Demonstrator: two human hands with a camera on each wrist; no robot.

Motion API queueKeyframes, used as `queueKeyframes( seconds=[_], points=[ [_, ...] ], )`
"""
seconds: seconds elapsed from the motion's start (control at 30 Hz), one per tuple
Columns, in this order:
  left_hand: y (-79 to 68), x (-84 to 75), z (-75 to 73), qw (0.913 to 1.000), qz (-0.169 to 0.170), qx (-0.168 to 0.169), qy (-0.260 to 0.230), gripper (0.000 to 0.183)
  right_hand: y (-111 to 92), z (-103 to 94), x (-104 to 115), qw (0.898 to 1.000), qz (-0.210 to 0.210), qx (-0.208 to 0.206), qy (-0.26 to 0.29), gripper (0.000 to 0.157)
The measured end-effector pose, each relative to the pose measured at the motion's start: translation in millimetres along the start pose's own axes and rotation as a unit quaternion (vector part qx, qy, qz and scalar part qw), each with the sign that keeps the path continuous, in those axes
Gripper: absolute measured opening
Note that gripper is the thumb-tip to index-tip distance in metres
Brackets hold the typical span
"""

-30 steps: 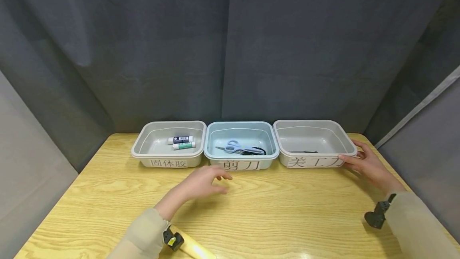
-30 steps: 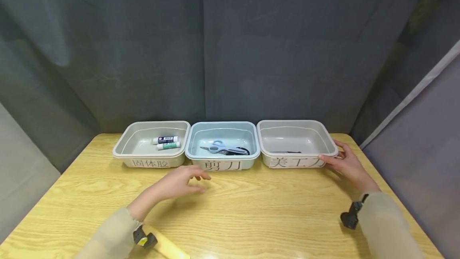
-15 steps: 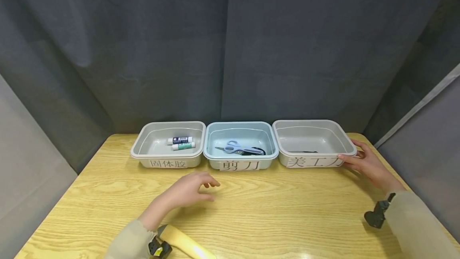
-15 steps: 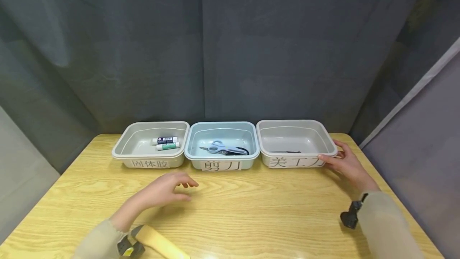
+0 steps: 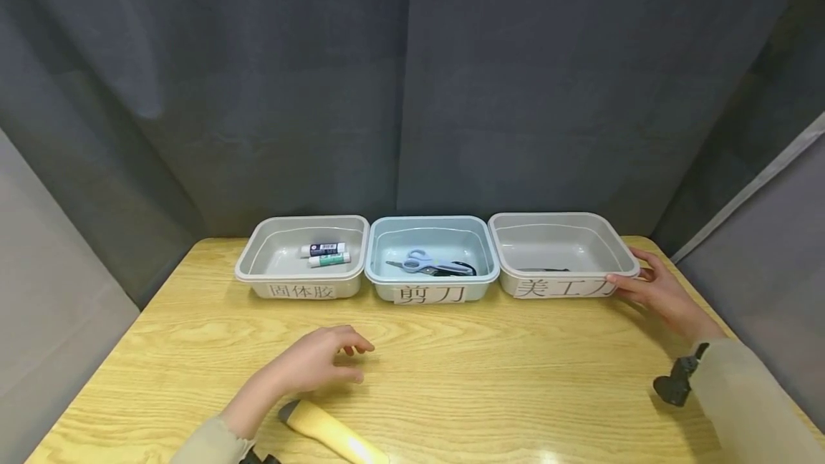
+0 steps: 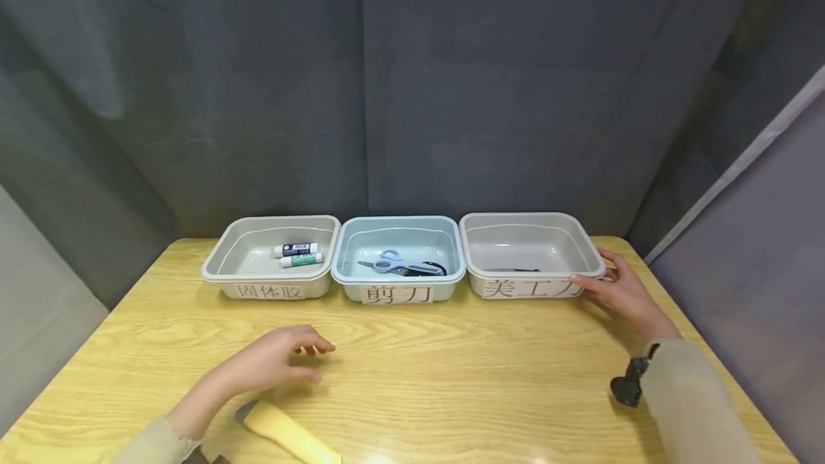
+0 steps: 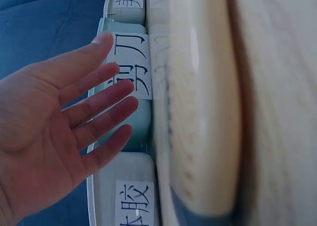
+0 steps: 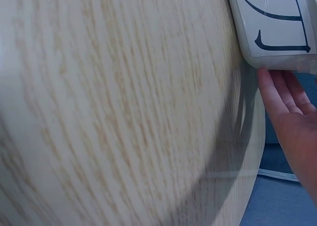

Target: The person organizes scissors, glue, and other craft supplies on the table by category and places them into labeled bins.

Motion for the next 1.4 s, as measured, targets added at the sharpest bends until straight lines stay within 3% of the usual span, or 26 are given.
queueKeyframes(
  seconds=[0.47,0.73,1.07,1.4],
  points=[
    [-32.1,17.5,7.8,0.9989,-0.006,0.041,-0.021,0.043,2,1.4,0,1.0,0.004,0.004,0.0,0.078],
    [-51.3,23.0,13.8,0.9959,-0.024,0.081,-0.03,0.054,0,-0.3,0,1.0,-0.006,0.007,0.009,0.077],
    [-69.8,20.8,13.7,0.9986,0.015,0.047,0.018,0.048,-2,3.0,5,1.0,0.001,0.009,0.016,0.075],
    [-74.3,35.7,13.6,0.9972,-0.02,0.072,-0.009,0.038,0,-1.0,-1,1.0,0.007,0.007,0.003,0.078]
  ],
)
Point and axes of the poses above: each hand's wrist, its own y-axis towards the middle knuckle, its own z-axis out of the palm, x = y × z, the point moved 8 cm from there along y, towards the middle knuckle, and after that the axes turned 9 degrees about -z, right-handed, at the moved point
